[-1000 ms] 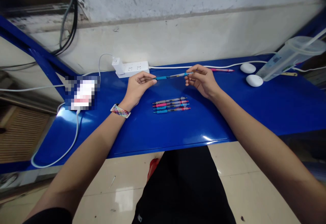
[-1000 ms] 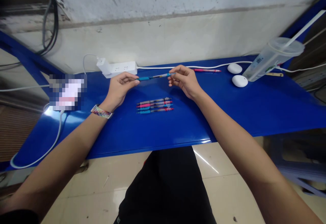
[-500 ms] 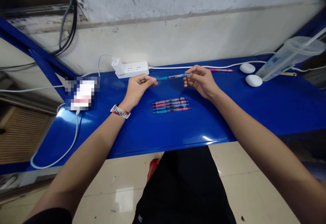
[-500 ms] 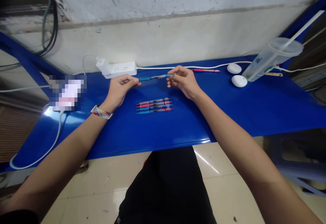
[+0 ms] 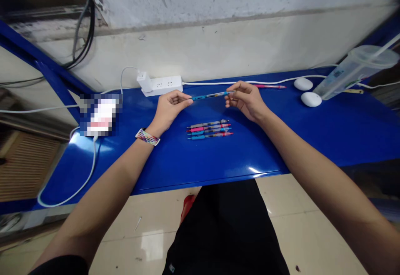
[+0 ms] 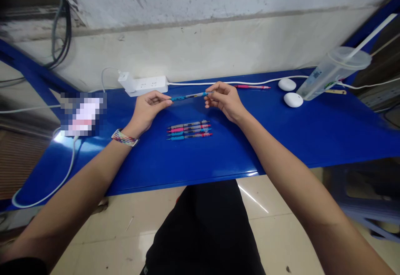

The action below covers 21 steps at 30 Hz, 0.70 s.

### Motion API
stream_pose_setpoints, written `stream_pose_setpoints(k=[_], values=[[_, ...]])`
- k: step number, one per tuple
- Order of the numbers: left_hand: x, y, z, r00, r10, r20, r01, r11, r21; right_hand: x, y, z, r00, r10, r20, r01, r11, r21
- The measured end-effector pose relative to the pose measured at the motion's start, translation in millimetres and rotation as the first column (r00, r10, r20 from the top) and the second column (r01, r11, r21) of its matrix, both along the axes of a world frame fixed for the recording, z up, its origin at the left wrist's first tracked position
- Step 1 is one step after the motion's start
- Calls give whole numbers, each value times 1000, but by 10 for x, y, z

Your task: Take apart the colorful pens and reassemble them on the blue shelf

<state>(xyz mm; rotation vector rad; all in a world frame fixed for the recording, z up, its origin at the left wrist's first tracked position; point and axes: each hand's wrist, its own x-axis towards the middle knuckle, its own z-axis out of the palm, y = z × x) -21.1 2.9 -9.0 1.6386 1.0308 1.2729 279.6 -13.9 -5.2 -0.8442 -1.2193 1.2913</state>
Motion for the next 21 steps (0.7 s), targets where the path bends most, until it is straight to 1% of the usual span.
stream_pose_setpoints(k=[8, 21], values=[[3, -9, 2, 1000, -11, -29, 12, 999, 35, 8, 13, -23, 1000, 8, -16, -8, 1000, 9], [-4, 8, -6, 1000, -19, -17, 19, 1000, 15, 8, 17, -18, 999, 13, -36, -13, 1000, -7]])
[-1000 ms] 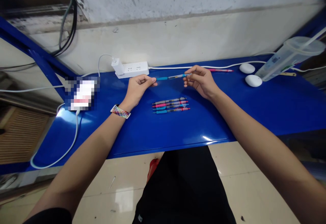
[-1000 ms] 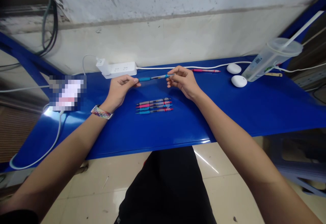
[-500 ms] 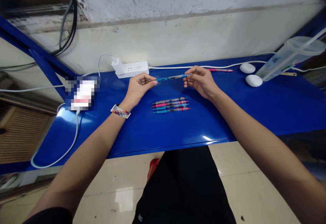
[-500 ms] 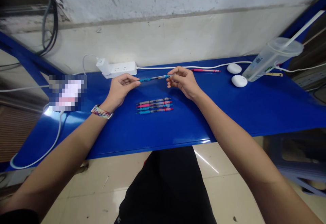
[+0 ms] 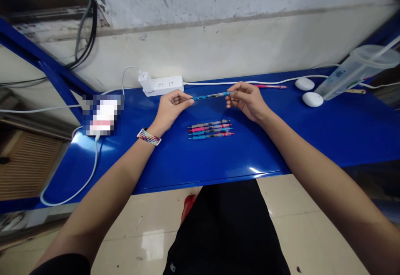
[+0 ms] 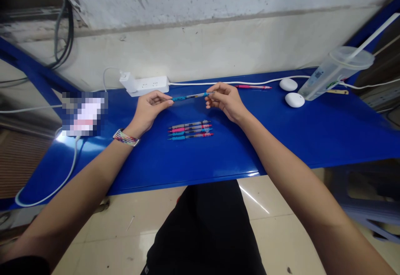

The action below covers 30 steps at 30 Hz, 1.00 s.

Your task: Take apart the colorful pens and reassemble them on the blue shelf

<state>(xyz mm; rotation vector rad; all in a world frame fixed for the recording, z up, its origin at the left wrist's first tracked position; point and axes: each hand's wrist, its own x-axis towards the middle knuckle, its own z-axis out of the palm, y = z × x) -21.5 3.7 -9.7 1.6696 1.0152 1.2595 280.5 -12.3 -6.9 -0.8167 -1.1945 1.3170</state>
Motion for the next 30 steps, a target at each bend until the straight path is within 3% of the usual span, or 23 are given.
stream_pose_setpoints(k=[30], values=[[20, -28, 31, 1000, 3, -2, -3, 1000, -17, -16, -34, 20, 999, -2, 49, 3, 1000, -13]])
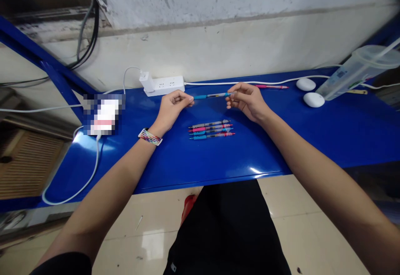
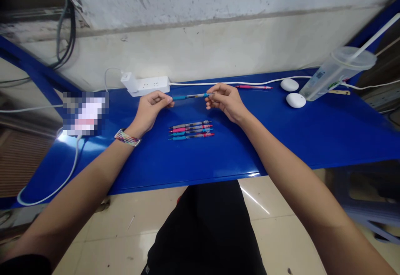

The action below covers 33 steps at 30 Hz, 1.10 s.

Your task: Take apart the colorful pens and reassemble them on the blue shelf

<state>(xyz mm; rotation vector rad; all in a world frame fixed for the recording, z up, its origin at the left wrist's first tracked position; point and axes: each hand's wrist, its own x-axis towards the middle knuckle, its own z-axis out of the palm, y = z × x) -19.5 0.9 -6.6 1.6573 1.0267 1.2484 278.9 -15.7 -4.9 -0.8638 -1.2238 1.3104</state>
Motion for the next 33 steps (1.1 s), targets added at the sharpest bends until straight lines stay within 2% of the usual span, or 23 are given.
stream_pose_setpoints(k=[7, 13, 18, 23, 27, 33], values=[[-1, -17, 17, 996, 7, -85, -5, 1000, 25, -34, -27, 16, 1000, 10, 6, -10, 1000, 2], [-2, 15, -15, 1000, -25, -6, 25, 1000, 16, -40, -40, 10, 999, 25, -21, -25, 1000, -6], [11, 5, -16, 999, -39, -8, 39, 999, -20, -56, -42, 9, 999, 35, -31, -35, 999, -16], [4, -1, -1, 999, -43, -20, 44, 998, 50, -67, -47, 16, 999, 39, -26, -39, 999, -22], [4, 9, -10, 999, -35, -9, 35, 999, -20, -71, -51, 13, 999, 40, -8, -40, 999, -21], [3, -8, 5, 998, -54, -29, 55, 997, 49, -75, -48, 21, 999, 31, -12, -31, 999, -29]])
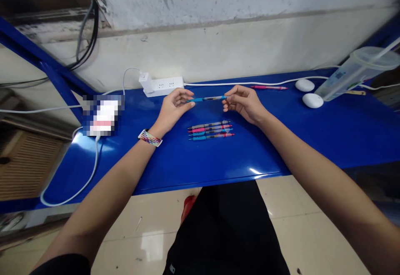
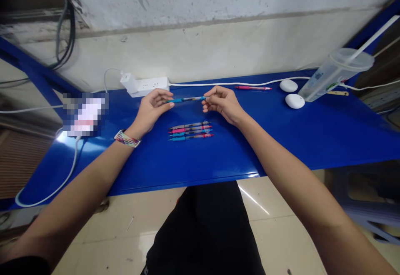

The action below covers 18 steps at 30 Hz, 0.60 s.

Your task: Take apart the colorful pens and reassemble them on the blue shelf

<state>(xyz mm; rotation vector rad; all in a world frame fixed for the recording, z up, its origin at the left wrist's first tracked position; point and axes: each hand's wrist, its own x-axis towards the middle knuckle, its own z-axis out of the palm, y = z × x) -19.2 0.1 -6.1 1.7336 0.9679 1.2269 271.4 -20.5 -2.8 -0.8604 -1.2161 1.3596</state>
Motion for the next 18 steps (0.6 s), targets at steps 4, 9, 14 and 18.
stream_pose_setpoints(k=[4, 9, 14, 18], values=[[10, -8, 3, 1000, -16, 16, 17, 998, -67, 4, -1, 0, 1000, 15, -17, -15, 1000, 3], [9, -17, 11, 1000, 8, -20, -8, 1000, -7, 15, 6, -20, 1000, 17, -4, -17, 1000, 6], [-2, -40, 37, 1000, 5, -16, -6, 999, -47, 15, 6, -21, 1000, 16, 5, -16, 1000, 6], [7, -62, 51, 999, -40, -7, 40, 998, -46, 11, 4, -10, 1000, 17, -2, -17, 1000, 6]])
